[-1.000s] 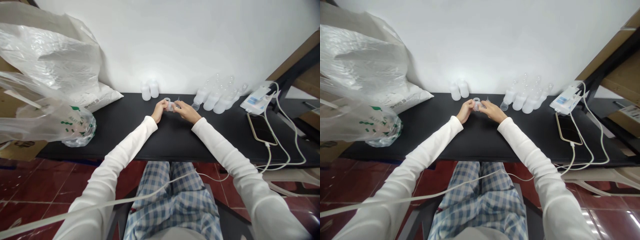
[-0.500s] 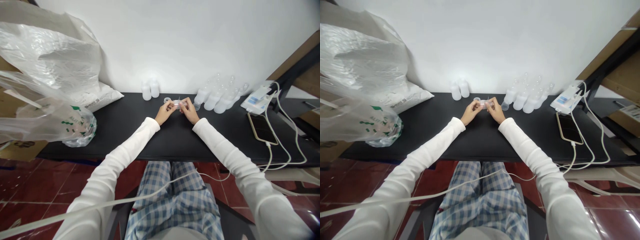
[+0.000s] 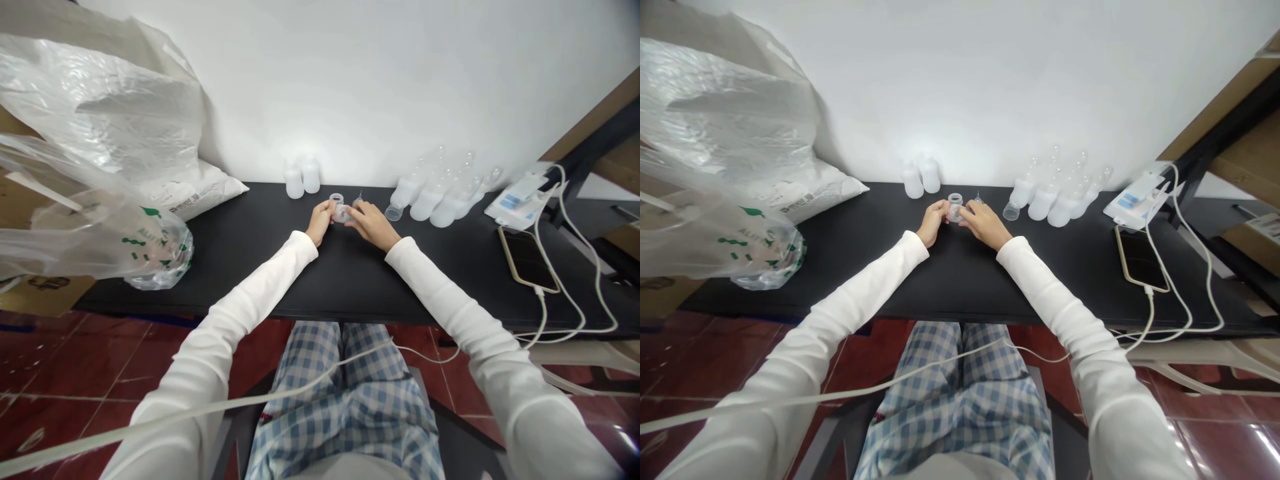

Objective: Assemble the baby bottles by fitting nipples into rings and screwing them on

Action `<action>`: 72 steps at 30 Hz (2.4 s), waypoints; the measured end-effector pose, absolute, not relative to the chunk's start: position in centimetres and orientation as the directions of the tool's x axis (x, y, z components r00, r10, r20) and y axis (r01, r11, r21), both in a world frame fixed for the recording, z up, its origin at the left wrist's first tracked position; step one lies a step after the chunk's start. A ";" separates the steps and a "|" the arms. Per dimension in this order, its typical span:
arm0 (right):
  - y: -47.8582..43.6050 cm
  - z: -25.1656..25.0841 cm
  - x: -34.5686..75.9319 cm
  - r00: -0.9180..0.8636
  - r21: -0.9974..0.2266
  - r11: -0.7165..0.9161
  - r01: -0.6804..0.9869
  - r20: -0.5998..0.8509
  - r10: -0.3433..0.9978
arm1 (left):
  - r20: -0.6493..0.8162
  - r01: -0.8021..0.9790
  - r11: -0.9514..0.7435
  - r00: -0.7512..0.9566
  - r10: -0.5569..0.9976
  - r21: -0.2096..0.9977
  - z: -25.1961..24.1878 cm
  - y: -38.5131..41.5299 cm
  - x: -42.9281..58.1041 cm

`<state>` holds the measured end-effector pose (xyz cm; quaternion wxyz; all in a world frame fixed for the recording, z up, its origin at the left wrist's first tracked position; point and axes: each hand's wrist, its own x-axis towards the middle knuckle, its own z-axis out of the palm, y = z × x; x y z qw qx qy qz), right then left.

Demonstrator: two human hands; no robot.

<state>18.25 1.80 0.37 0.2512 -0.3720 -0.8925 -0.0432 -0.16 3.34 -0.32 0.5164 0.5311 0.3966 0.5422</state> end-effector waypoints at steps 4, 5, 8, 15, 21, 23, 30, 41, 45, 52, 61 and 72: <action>2.3 1.2 19.4 -0.730 0.054 0.806 0.590 0.461 0.504 | 0.082 -0.130 -0.062 0.160 0.984 0.990 0.2 3.7 -0.7; 2.4 1.3 19.6 -0.748 0.071 0.821 0.566 0.462 0.476 | 0.068 -0.127 -0.044 0.190 0.979 0.991 0.3 3.7 -0.8; 2.3 1.4 19.8 -0.763 0.073 0.838 0.540 0.464 0.451 | 0.056 -0.127 -0.023 0.258 0.965 0.992 0.4 3.8 -1.0; 1.5 0.1 18.3 -0.506 -0.287 0.730 0.621 0.564 0.652 | 0.177 -0.120 -0.158 0.164 0.971 0.980 -0.2 3.1 -0.3; 1.4 -0.6 17.6 -0.120 -0.800 0.404 0.442 0.394 0.911 | 0.387 -0.026 -0.390 0.196 0.901 0.921 -0.2 2.0 0.5; 1.4 -0.5 17.7 -0.114 -0.831 0.348 0.434 0.333 0.936 | 0.409 0.008 -0.416 0.173 0.896 0.909 -0.2 1.9 0.6; 1.2 0.0 17.8 -0.460 -0.366 0.718 0.593 0.578 0.674 | 0.211 -0.141 -0.200 0.065 0.975 0.970 0.7 2.3 0.1; 1.8 1.2 19.3 -0.799 0.229 0.828 0.512 0.480 0.362 | 0.019 -0.125 -0.016 0.024 1.000 0.992 2.1 1.5 0.1; 1.6 1.6 19.7 -0.823 0.347 0.798 0.493 0.482 0.299 | 0.001 -0.116 0.003 0.032 0.999 0.993 2.3 1.4 0.2; 1.1 2.4 19.7 -0.854 0.420 0.797 0.435 0.474 0.216 | -0.038 -0.052 0.042 0.077 0.996 0.998 2.6 1.7 0.0; 1.1 3.3 21.9 -0.653 0.278 0.686 0.672 0.660 0.372 | -0.085 -0.079 0.091 0.079 0.993 0.993 2.7 3.0 -1.0; 2.6 3.2 24.9 -0.192 -0.102 0.389 0.916 0.740 0.645 | -0.038 -0.108 0.040 0.017 0.999 0.993 2.3 2.5 -0.6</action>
